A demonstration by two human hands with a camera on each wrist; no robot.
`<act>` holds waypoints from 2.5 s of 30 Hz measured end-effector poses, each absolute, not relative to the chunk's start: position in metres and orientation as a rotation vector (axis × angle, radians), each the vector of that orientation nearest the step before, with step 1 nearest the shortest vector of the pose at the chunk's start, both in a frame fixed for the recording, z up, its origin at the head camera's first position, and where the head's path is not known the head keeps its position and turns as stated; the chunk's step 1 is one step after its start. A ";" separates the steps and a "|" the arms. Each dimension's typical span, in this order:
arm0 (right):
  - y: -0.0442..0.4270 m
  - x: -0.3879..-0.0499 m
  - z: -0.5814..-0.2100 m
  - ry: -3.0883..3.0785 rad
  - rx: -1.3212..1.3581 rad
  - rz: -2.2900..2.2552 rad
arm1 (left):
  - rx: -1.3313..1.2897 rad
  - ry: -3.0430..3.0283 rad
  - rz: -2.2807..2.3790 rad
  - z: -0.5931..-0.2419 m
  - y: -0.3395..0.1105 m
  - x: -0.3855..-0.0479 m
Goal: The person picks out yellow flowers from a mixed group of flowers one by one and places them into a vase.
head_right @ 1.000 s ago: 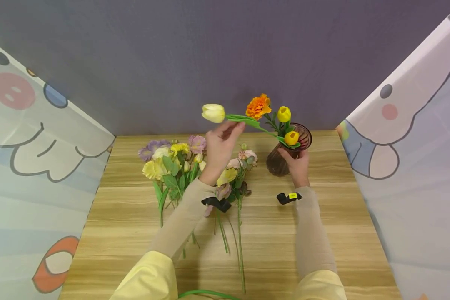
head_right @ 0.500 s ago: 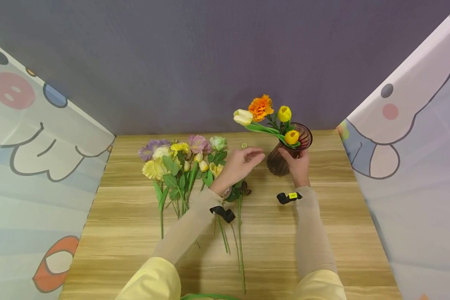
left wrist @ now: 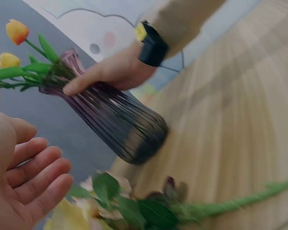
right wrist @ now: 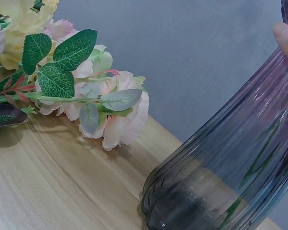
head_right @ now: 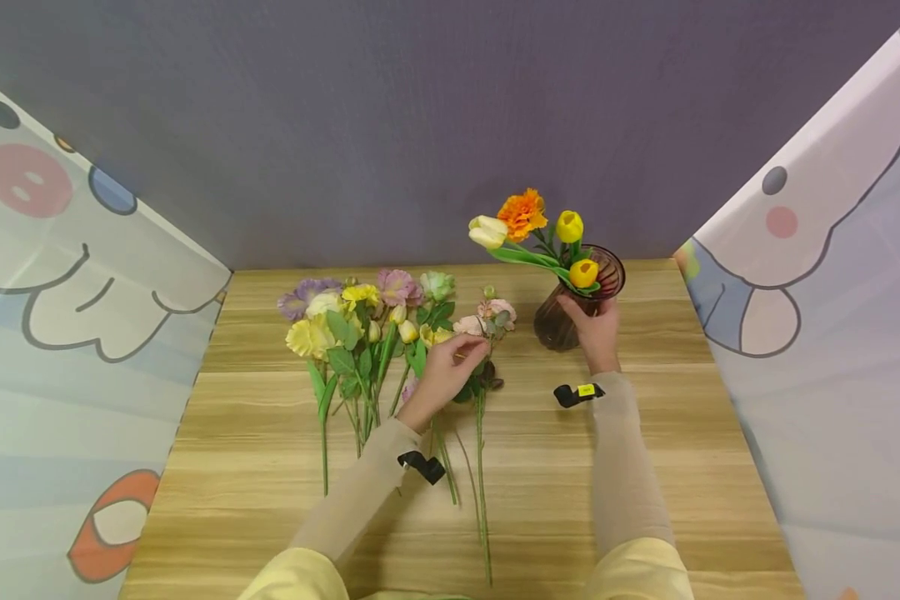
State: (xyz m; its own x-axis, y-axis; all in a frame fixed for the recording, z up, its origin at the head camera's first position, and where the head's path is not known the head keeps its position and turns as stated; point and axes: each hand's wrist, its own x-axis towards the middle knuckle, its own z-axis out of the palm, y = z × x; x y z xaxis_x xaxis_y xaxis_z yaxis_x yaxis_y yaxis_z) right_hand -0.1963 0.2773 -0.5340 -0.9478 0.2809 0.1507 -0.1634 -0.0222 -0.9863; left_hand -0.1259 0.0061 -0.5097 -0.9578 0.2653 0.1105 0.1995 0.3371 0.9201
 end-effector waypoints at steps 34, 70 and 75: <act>0.276 -0.196 -0.533 -1.924 -0.129 2.064 | 0.074 2.799 1.769 -0.581 -0.042 -0.087; 0.277 -0.198 -0.537 -1.922 -0.099 2.018 | -0.458 2.640 1.598 -0.581 -0.076 -0.105; 0.277 -0.197 -0.536 -1.916 -0.076 2.027 | -0.482 2.589 1.755 -0.570 -0.077 -0.107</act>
